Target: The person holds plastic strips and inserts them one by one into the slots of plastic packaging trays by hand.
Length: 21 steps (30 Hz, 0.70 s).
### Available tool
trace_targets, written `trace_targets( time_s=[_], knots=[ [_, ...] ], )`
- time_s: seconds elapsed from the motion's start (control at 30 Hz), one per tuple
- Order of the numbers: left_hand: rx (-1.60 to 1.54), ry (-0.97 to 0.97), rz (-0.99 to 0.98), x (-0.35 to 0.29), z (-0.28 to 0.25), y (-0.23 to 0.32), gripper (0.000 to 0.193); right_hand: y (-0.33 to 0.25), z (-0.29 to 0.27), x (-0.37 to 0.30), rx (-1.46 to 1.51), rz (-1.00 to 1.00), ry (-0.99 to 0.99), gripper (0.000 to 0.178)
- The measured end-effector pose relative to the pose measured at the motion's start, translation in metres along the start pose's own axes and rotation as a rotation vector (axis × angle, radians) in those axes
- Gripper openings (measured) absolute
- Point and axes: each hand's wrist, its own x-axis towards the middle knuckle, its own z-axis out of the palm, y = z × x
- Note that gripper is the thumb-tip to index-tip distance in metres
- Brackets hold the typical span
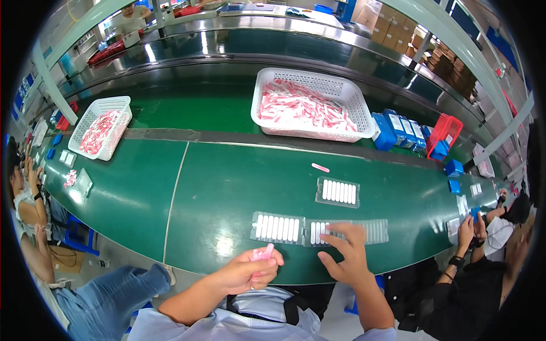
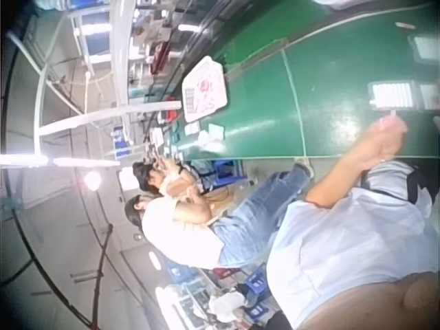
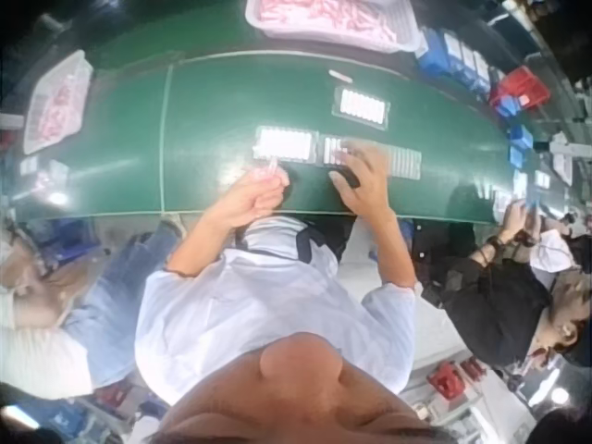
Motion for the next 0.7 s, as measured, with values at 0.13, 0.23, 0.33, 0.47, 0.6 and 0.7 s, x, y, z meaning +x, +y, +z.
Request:
trace_targets(
  time_s=[0.13,0.23,0.33,0.47,0.6,0.7],
  knots=[
    [0.284,-0.028,-0.155,0.011,0.019,-0.011,0.013,-0.042,0.004,0.015,0.665,0.209,-0.094,0.022],
    [0.257,-0.020,-0.181,0.017,0.021,-0.017,0.012,-0.040,0.002,0.009,0.623,0.236,-0.279,0.013],
    [0.204,0.002,-0.147,0.014,0.012,-0.017,0.011,-0.026,-0.004,-0.005,0.860,0.490,-0.083,0.008],
    [-0.102,0.133,-0.048,0.013,0.000,-0.016,0.010,0.023,0.006,-0.021,0.114,0.176,0.332,0.020],
    [-0.087,0.166,-0.031,0.014,0.009,-0.009,0.033,0.022,0.008,-0.024,-0.160,0.063,0.043,0.030],
    [-0.070,0.115,-0.021,0.015,0.005,-0.009,0.045,0.029,0.001,-0.027,0.008,0.044,-0.026,0.029]
  ],
)
